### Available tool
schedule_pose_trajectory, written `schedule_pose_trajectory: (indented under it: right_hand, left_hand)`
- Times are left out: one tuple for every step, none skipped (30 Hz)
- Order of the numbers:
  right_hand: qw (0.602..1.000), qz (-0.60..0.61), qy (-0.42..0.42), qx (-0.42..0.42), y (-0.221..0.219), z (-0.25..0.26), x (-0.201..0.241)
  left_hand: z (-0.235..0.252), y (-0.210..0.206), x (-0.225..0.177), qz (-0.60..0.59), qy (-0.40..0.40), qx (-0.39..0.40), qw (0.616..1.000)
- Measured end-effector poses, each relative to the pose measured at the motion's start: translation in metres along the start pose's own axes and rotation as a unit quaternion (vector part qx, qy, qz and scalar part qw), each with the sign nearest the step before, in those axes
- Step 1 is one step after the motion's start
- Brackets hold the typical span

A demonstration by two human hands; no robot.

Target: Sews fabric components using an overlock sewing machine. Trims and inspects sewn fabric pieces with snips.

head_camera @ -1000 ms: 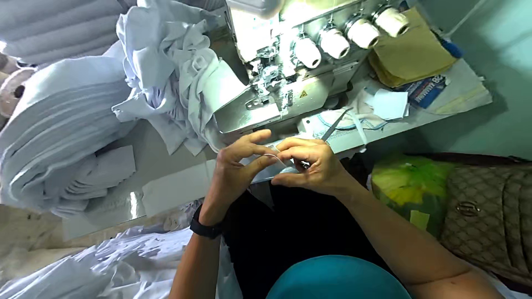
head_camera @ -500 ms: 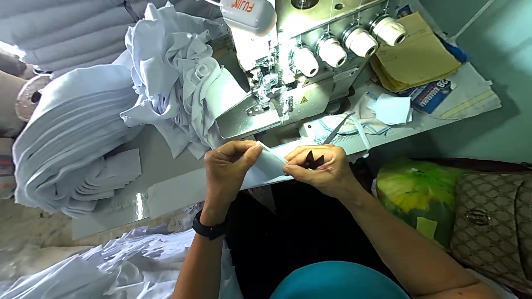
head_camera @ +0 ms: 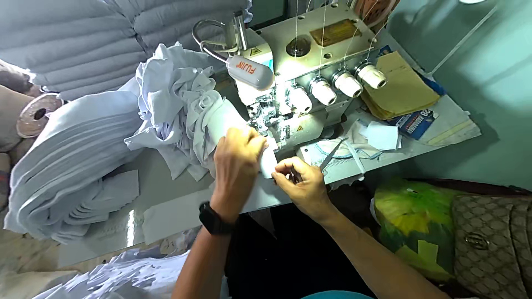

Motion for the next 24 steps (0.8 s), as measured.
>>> schedule_pose_trajectory:
  right_hand:
    - [1.0, -0.016, 0.016, -0.004, 0.002, -0.002, 0.003]
    - [0.999, -0.032, 0.027, -0.01, 0.004, -0.003, 0.006]
    - [0.998, -0.043, 0.036, -0.015, 0.005, -0.001, 0.009]
    - [0.998, -0.05, 0.043, -0.02, 0.005, 0.001, 0.011]
    - [0.997, -0.054, 0.047, -0.025, 0.004, 0.003, 0.012]
    - [0.997, -0.057, 0.05, -0.028, 0.003, 0.006, 0.012]
    - [0.996, -0.058, 0.053, -0.031, 0.002, 0.009, 0.013]
    - [0.996, -0.061, 0.057, -0.032, 0.001, 0.012, 0.015]
    - [0.995, -0.067, 0.062, -0.032, 0.0, 0.015, 0.017]
    - [0.994, -0.078, 0.068, -0.033, 0.0, 0.018, 0.019]
    - [0.992, -0.097, 0.075, -0.035, -0.001, 0.022, 0.021]
    - [0.988, -0.124, 0.081, -0.041, -0.001, 0.026, 0.021]
    - [0.983, -0.152, 0.085, -0.049, -0.002, 0.031, 0.021]
    - [0.977, -0.182, 0.091, -0.062, -0.002, 0.035, 0.021]
    - [0.971, -0.205, 0.1, -0.075, -0.004, 0.038, 0.022]
    - [0.965, -0.223, 0.108, -0.082, -0.005, 0.04, 0.024]
    - [0.964, -0.228, 0.109, -0.079, -0.006, 0.04, 0.026]
    - [0.968, -0.217, 0.104, -0.069, -0.006, 0.04, 0.026]
    - [0.977, -0.186, 0.092, -0.051, -0.004, 0.039, 0.026]
    - [0.986, -0.141, 0.077, -0.03, -0.001, 0.036, 0.024]
    - [0.993, -0.097, 0.06, -0.011, 0.005, 0.032, 0.021]
    - [0.997, -0.064, 0.032, 0.001, 0.013, 0.029, 0.015]
    - [0.999, -0.042, -0.01, 0.008, 0.024, 0.024, 0.007]
    - [0.997, -0.03, -0.063, 0.01, 0.037, 0.019, -0.001]
  left_hand:
    - [-0.006, -0.004, -0.014, 0.064, 0.008, 0.004, 0.998]
    - [-0.014, -0.01, -0.025, 0.118, 0.025, 0.0, 0.993]
    - [-0.023, -0.017, -0.033, 0.157, 0.046, -0.009, 0.987]
    - [-0.03, -0.023, -0.036, 0.172, 0.062, -0.02, 0.983]
    - [-0.034, -0.027, -0.034, 0.162, 0.073, -0.03, 0.984]
    - [-0.036, -0.029, -0.03, 0.136, 0.078, -0.039, 0.987]
    - [-0.036, -0.029, -0.025, 0.104, 0.081, -0.04, 0.99]
    - [-0.034, -0.027, -0.021, 0.075, 0.084, -0.039, 0.993]
    - [-0.031, -0.024, -0.017, 0.051, 0.086, -0.033, 0.994]
    - [-0.029, -0.022, -0.012, 0.029, 0.083, -0.026, 0.996]
    - [-0.026, -0.019, -0.007, 0.008, 0.079, -0.018, 0.997]
    - [-0.022, -0.016, 0.0, -0.017, 0.075, -0.012, 0.997]
    - [-0.017, -0.012, 0.008, -0.039, 0.072, -0.003, 0.997]
    - [-0.014, -0.009, 0.016, -0.057, 0.078, 0.014, 0.995]
    - [-0.011, -0.007, 0.026, -0.073, 0.09, 0.034, 0.993]
    - [-0.009, -0.006, 0.037, -0.087, 0.103, 0.048, 0.99]
    - [-0.005, -0.005, 0.05, -0.108, 0.112, 0.046, 0.987]
    - [0.0, -0.006, 0.065, -0.131, 0.117, 0.033, 0.984]
    - [0.006, -0.009, 0.083, -0.165, 0.127, 0.011, 0.978]
    - [0.01, -0.011, 0.1, -0.201, 0.131, -0.018, 0.971]
    - [0.01, -0.014, 0.115, -0.239, 0.135, -0.052, 0.96]
    - [0.009, -0.016, 0.128, -0.273, 0.137, -0.098, 0.947]
    - [0.005, -0.016, 0.136, -0.305, 0.14, -0.146, 0.931]
    - [-0.002, -0.017, 0.14, -0.335, 0.14, -0.192, 0.912]
Point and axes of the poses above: each hand's wrist, its own z-axis towards the middle knuckle, its own y-axis out of the back of the hand, x = y × z, the point moved 7 cm from there along z, towards the middle knuckle, and after that the axes turned 10 degrees about -y, right-handed, at the moved point
